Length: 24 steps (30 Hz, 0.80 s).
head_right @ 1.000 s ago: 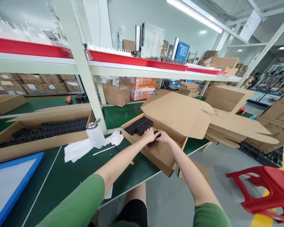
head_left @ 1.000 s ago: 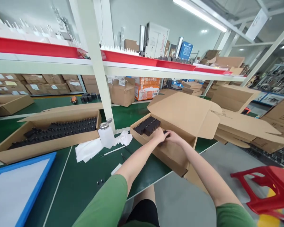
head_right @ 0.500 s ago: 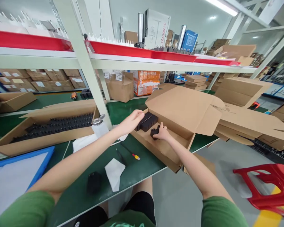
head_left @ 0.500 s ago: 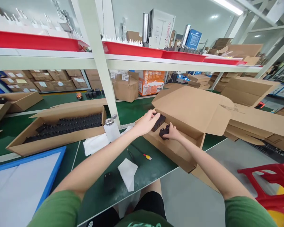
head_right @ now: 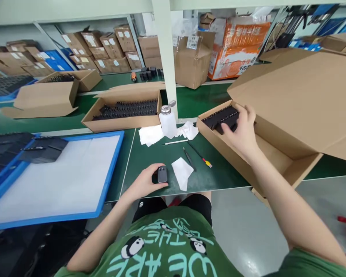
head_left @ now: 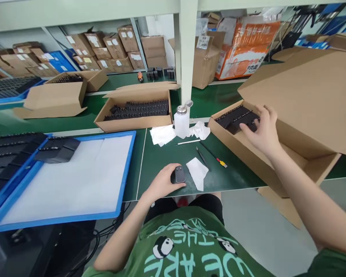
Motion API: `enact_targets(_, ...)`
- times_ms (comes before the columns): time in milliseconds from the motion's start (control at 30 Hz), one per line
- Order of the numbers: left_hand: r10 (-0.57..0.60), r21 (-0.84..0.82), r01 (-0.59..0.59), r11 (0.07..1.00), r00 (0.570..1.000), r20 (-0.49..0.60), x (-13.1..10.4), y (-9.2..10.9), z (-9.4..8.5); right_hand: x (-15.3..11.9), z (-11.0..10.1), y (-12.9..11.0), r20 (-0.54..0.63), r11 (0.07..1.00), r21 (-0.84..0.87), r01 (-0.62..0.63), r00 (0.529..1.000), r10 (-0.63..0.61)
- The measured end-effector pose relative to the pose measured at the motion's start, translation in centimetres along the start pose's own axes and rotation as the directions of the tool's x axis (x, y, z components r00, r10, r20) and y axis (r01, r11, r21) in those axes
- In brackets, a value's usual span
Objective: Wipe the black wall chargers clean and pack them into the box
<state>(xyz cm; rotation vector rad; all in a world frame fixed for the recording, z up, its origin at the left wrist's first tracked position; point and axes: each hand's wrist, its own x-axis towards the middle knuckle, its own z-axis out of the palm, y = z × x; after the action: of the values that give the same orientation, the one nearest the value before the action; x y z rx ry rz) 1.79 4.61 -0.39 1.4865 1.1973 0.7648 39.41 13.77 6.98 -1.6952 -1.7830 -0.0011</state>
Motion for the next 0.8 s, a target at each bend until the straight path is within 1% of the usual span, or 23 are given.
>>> enact_targets(33, 0.004, -0.083, -0.005, 0.997, 1.0, -0.019, -0.1, -0.4, 0.6, -1.6, -0.1, -2.5, 0.018, 0.998, 0.063, 0.03, 0.999, -0.031)
enact_targets(67, 0.01, -0.176, -0.016, 0.984, 0.999, -0.037, -0.2, -0.6, 0.9, -3.3, -0.2, -5.0, 0.044, 0.985, 0.161, 0.07, 0.996, -0.078)
enact_targets(100, 0.02, -0.272, -0.033, 0.962, 0.998, -0.051, -0.5, -0.7, 1.1, -5.1, -0.3, -7.4, 0.097, 0.908, 0.41, 0.088, 0.985, -0.14)
enact_targets(133, 0.035, -0.366, -0.055, 0.929, 0.998, -0.062, -0.8, -0.5, 1.2, -6.8, -0.3, -9.6, 0.181, 0.816, 0.574, 0.059, 0.963, -0.197)
enact_targets(167, 0.051, -0.452, -0.078, 0.889, 0.996, -0.072, -1.2, -0.3, 1.1, -8.3, -0.4, -11.5, 0.249, 0.758, 0.652, 0.009, 0.942, -0.226)
enact_targets(200, 0.068, -0.522, -0.1, 0.847, 0.994, -0.081, -1.7, 0.0, 0.9, -9.6, -0.4, -13.1, 0.266, 0.709, 0.705, -0.01, 0.931, -0.25)
enact_targets(267, 0.095, -0.618, -0.134, 0.775, 0.991, -0.097, -2.6, 0.7, 0.5, -11.4, -0.2, -15.4, 0.26, 0.657, 0.754, -0.001, 0.919, -0.297)
enact_targets(300, 0.103, -0.678, -0.134, 0.722, 0.991, -0.087, -3.0, 1.0, 0.4, -11.9, -0.1, -16.1, 0.233, 0.641, 0.767, 0.029, 0.918, -0.32)
enact_targets(333, 0.112, -0.751, -0.119, 0.649, 0.992, -0.061, -3.4, 1.4, 0.3, -12.1, 0.1, -16.7, 0.202, 0.63, 0.774, 0.065, 0.917, -0.343)
enact_targets(400, 0.139, -0.89, -0.042, 0.453, 0.99, 0.024, -3.8, 2.1, 0.2, -12.1, 0.3, -17.5, 0.147, 0.633, 0.761, 0.142, 0.913, -0.382)
enact_targets(433, 0.155, -0.934, 0.005, 0.357, 0.986, 0.065, -3.9, 2.4, 0.1, -12.0, 0.4, -17.8, 0.127, 0.645, 0.743, 0.179, 0.908, -0.399)
enact_targets(467, 0.162, -0.955, 0.043, 0.293, 0.982, 0.094, -4.0, 2.7, 0.1, -11.8, 0.5, -18.1, 0.113, 0.658, 0.722, 0.214, 0.901, -0.418)
enact_targets(500, 0.153, -0.96, 0.062, 0.275, 0.982, 0.108, -3.9, 2.9, 0.1, -11.6, 0.5, -18.3, 0.103, 0.67, 0.7, 0.248, 0.893, -0.439)
enact_targets(533, 0.124, -0.955, 0.069, 0.287, 0.986, 0.108, -3.8, 3.2, 0.0, -11.3, 0.6, -18.6, 0.091, 0.676, 0.681, 0.283, 0.883, -0.461)
enact_targets(567, 0.077, -0.942, 0.065, 0.328, 0.992, 0.096, -3.6, 3.4, 0.0, -11.1, 0.6, -18.8, 0.081, 0.679, 0.663, 0.315, 0.871, -0.484)
enact_targets(600, 0.018, -0.913, 0.052, 0.404, 0.998, 0.065, -3.5, 3.6, 0.0, -10.8, 0.7, -19.0, 0.07, 0.681, 0.645, 0.348, 0.86, -0.505)
enact_targets(667, -0.084, -0.806, 0.02, 0.592, 0.996, -0.037, -3.0, 4.0, 0.1, -10.3, 0.9, -19.5, 0.044, 0.689, 0.578, 0.437, 0.827, -0.561)
enact_targets(700, -0.107, -0.742, 0.006, 0.67, 0.99, -0.089, -2.7, 4.1, 0.3, -10.1, 1.0, -19.8, 0.036, 0.698, 0.512, 0.5, 0.799, -0.6)
enact_targets(733, -0.111, -0.686, -0.009, 0.728, 0.985, -0.131, -2.5, 4.2, 0.5, -9.9, 1.1, -20.0, 0.036, 0.705, 0.42, 0.572, 0.766, -0.642)
enact_targets(800, -0.08, -0.619, -0.054, 0.783, 0.979, -0.187, -1.9, 4.2, 0.9, -9.6, 1.4, -20.4, 0.064, 0.69, 0.199, 0.696, 0.693, -0.718)
